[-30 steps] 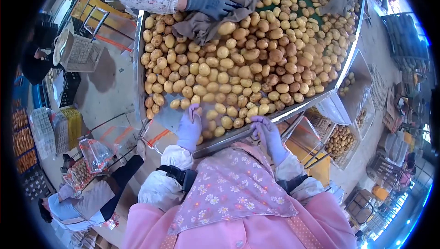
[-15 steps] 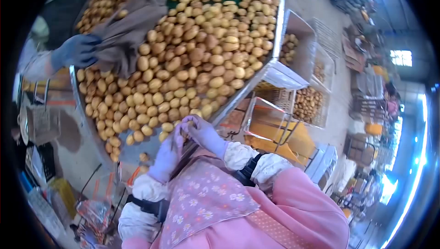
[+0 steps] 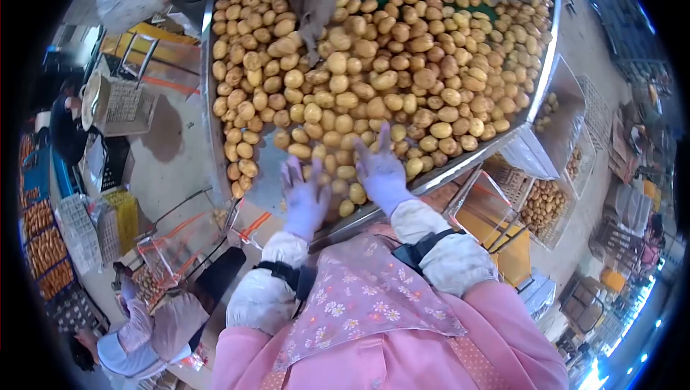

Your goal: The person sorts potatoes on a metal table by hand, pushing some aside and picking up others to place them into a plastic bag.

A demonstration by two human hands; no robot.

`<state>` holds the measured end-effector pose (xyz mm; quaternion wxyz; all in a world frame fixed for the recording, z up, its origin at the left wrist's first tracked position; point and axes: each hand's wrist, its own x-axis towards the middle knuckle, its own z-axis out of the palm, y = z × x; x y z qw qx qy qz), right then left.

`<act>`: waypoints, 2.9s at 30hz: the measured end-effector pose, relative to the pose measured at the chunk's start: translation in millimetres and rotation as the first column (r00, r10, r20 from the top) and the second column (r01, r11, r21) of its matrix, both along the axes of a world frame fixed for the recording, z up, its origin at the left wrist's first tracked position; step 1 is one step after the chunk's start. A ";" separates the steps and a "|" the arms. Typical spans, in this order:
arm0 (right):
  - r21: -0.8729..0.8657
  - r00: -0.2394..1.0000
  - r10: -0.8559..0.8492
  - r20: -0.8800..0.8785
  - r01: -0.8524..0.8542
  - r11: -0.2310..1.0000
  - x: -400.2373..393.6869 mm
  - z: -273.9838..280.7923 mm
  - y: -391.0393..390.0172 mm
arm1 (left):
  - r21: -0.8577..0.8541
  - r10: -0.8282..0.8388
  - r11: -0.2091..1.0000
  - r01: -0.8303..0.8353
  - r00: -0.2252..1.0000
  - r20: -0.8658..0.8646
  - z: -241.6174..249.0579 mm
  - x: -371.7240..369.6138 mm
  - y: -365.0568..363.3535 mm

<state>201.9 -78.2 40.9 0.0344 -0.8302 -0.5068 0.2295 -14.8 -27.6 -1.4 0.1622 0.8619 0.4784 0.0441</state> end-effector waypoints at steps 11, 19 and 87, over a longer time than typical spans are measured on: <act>0.011 0.967 0.098 -0.236 -0.098 0.995 10.1 -15.0 103.9 | 0.031 0.230 0.967 -0.254 0.917 0.325 -4.1 -93.0 87.2; 0.000 0.910 0.309 -0.276 -0.322 0.947 2.8 -79.1 17.2 | 0.109 0.116 0.988 -0.114 0.993 -0.013 0.4 -19.1 101.8; 0.136 0.926 0.318 0.203 -0.348 0.928 86.3 -57.2 -51.0 | 0.166 0.368 0.590 -0.790 0.446 0.815 256.8 -237.9 196.5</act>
